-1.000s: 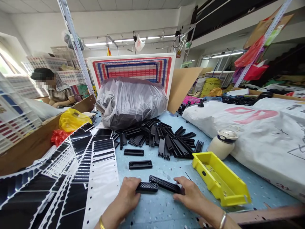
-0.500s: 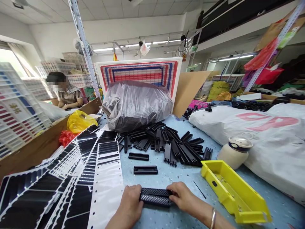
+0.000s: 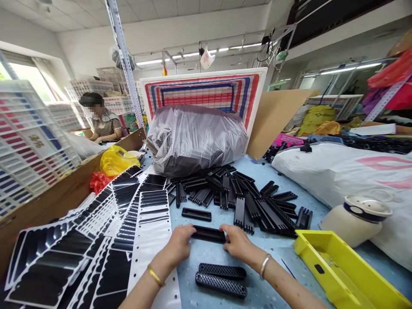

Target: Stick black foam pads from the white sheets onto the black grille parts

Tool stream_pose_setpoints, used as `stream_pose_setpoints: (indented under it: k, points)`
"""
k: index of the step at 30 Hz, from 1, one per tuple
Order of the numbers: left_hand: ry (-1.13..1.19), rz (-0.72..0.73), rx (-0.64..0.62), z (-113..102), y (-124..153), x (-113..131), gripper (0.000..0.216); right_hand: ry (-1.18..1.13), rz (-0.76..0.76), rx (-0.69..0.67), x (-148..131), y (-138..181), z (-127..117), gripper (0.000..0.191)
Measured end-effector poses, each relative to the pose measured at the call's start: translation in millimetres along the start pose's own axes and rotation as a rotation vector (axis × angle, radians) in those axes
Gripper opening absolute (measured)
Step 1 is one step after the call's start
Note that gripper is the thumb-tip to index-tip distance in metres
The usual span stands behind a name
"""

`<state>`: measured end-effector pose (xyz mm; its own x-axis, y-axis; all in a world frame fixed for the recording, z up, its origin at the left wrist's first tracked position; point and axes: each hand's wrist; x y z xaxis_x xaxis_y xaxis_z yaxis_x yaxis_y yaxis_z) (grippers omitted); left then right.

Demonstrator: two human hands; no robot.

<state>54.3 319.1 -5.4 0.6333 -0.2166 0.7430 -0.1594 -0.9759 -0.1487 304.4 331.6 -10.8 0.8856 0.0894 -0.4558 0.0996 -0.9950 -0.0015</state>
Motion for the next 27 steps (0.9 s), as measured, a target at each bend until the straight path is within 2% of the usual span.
stream_pose_setpoints:
  k: [2, 4, 7, 11, 15, 19, 23, 27]
  points:
    - [0.039, -0.028, -0.014, 6, -15, 0, 0.051, -0.019, 0.025, -0.015, -3, -6, 4, 0.023]
    - [0.095, -0.078, -0.01, 11, -25, -1, 0.039, -0.051, 0.057, -0.036, -3, -10, 5, 0.021]
    - [0.23, -0.196, -0.026, 17, -29, -4, 0.023, -0.117, 0.133, -0.086, 2, -11, 2, 0.022]
    - [0.44, -0.346, -0.047, 22, -20, -7, 0.029, -0.204, 0.227, -0.082, 9, -7, -1, 0.033]
    - [0.541, -0.438, -0.036, 25, -12, -6, 0.037, -0.238, 0.179, 0.022, 11, 2, -7, 0.034]
    - [0.491, -0.509, -0.045, 30, -12, -3, 0.034, -0.145, 0.042, 0.058, 4, 6, -5, 0.044]
    - [0.338, -0.504, -0.064, 31, -16, -2, 0.027, -0.044, -0.06, 0.04, -3, 3, -2, 0.019]
    - [0.159, -0.399, -0.101, 25, -11, 2, 0.027, 0.007, -0.091, -0.015, 3, 11, -7, 0.016]
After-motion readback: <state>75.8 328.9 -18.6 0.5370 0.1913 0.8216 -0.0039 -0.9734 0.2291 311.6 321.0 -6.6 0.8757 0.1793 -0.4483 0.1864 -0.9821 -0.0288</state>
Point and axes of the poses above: each hand's wrist, its own y-axis away from the middle knuckle, its own z-axis out of the palm, x = y × z, and after that the axes turned 13 degrees about x, right-handed
